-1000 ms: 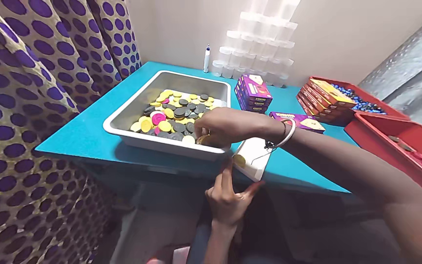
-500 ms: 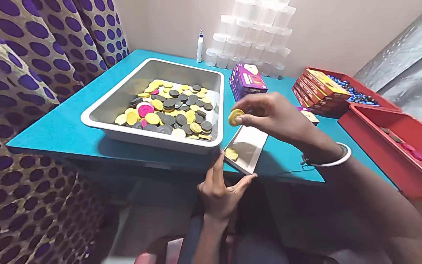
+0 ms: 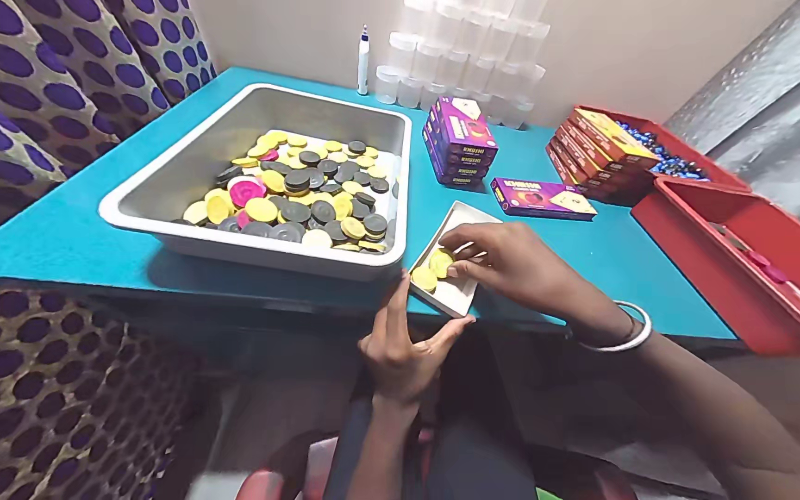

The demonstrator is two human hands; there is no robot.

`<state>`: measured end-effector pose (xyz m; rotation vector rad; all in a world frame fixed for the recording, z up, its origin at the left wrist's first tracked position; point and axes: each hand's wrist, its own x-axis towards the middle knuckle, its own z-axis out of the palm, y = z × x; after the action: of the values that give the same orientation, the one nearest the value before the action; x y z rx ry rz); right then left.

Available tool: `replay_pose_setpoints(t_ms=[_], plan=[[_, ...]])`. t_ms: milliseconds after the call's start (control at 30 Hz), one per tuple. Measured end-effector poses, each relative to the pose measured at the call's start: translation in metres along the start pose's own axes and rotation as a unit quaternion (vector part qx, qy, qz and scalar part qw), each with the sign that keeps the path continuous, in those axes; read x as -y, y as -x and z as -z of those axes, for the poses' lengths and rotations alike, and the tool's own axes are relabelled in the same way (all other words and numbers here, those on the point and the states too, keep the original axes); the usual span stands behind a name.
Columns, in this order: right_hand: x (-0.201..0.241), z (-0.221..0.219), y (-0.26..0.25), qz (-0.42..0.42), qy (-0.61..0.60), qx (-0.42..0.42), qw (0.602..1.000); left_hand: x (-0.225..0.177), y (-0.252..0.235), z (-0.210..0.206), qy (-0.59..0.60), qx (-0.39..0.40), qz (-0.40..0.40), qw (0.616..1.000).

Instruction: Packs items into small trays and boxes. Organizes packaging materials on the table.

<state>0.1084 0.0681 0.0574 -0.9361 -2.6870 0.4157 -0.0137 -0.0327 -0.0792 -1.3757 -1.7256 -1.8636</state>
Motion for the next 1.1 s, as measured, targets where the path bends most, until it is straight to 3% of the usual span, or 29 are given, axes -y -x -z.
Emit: replay_pose_setpoints(t_ms=[633,767,867,967,1100], plan=[[-0.001,-0.009,-0.014,-0.037,-0.019,0.005,0.999,0.000,0.000,0.001,0.002,0.000,0.011,1.000],[0.011,0.000,-0.019,-0.025,0.077,-0.106,0.991,0.000,-0.001,0.002,0.016,0.002,0.014,1.000],[0.026,0.019,-0.047,0.071,0.079,-0.162,0.981,-0.001,-0.002,0.002,0.020,0.000,0.017,1.000],[0.041,0.025,-0.092,0.184,0.074,-0.055,0.979,-0.001,-0.003,0.004,0.007,0.003,0.014,1.000],[0.062,0.011,-0.139,0.211,0.161,0.175,0.948,-0.003,-0.004,0.004,-0.009,-0.002,0.014,1.000]])
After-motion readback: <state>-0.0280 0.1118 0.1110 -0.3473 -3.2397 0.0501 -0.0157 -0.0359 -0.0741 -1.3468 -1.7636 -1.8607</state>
